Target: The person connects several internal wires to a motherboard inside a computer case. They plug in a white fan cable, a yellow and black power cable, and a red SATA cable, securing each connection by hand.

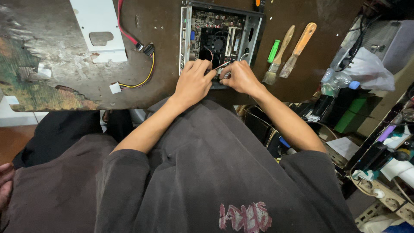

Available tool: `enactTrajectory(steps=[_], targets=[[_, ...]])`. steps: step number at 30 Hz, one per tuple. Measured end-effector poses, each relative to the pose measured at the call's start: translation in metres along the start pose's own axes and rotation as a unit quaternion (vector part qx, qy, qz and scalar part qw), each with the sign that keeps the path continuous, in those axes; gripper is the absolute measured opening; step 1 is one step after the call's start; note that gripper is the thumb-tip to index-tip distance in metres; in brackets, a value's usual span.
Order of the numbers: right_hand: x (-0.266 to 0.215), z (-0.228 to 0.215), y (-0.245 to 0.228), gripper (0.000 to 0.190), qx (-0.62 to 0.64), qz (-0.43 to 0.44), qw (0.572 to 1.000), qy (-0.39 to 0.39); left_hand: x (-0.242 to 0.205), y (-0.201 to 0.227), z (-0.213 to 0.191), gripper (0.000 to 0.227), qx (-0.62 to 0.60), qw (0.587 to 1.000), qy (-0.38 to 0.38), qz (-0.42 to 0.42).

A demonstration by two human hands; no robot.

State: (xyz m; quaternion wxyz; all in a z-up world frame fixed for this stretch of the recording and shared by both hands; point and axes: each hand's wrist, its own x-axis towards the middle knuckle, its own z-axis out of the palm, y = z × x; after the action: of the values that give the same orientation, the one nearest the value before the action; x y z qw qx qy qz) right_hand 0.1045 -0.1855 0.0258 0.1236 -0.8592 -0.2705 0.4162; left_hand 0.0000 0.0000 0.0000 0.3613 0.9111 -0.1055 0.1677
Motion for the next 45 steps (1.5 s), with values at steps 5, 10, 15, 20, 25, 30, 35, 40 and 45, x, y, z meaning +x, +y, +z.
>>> enactTrajectory(steps=[5,10,15,20,25,30,35,40,45], targets=[[0.001,0.003,0.004,0.013,-0.008,0.010,1.000,-0.007,-0.001,0.000,0.000,0.022,-0.001,1.000,0.003,-0.002],[0.002,0.006,0.004,0.013,-0.010,0.006,1.000,-0.009,0.000,0.000,-0.002,0.022,0.007,1.000,0.004,0.004],[0.002,0.009,0.005,0.009,-0.027,-0.008,1.000,-0.003,-0.003,-0.002,0.005,0.024,0.004,1.000,0.000,0.003],[0.001,0.011,0.004,0.009,-0.035,-0.002,0.999,-0.005,-0.001,0.000,0.003,0.025,0.006,1.000,-0.005,0.007],[-0.002,0.000,-0.001,0.011,-0.023,-0.025,0.999,-0.010,0.001,0.002,-0.001,0.024,0.006,1.000,-0.014,0.009],[-0.008,-0.032,-0.027,0.019,0.019,-0.037,0.998,-0.050,0.002,0.003,-0.002,0.023,0.012,1.000,-0.016,0.011],[-0.017,-0.059,-0.046,0.028,0.083,-0.041,0.993,-0.079,0.002,0.004,-0.002,0.024,0.008,1.000,-0.029,0.005],[-0.025,-0.063,-0.023,0.016,0.166,-0.075,0.983,-0.007,0.004,0.006,-0.003,0.021,0.008,0.999,-0.043,-0.001],[-0.031,-0.049,0.030,0.016,0.013,-0.165,0.974,0.155,0.009,0.014,-0.007,0.018,0.008,0.997,-0.071,-0.014]])
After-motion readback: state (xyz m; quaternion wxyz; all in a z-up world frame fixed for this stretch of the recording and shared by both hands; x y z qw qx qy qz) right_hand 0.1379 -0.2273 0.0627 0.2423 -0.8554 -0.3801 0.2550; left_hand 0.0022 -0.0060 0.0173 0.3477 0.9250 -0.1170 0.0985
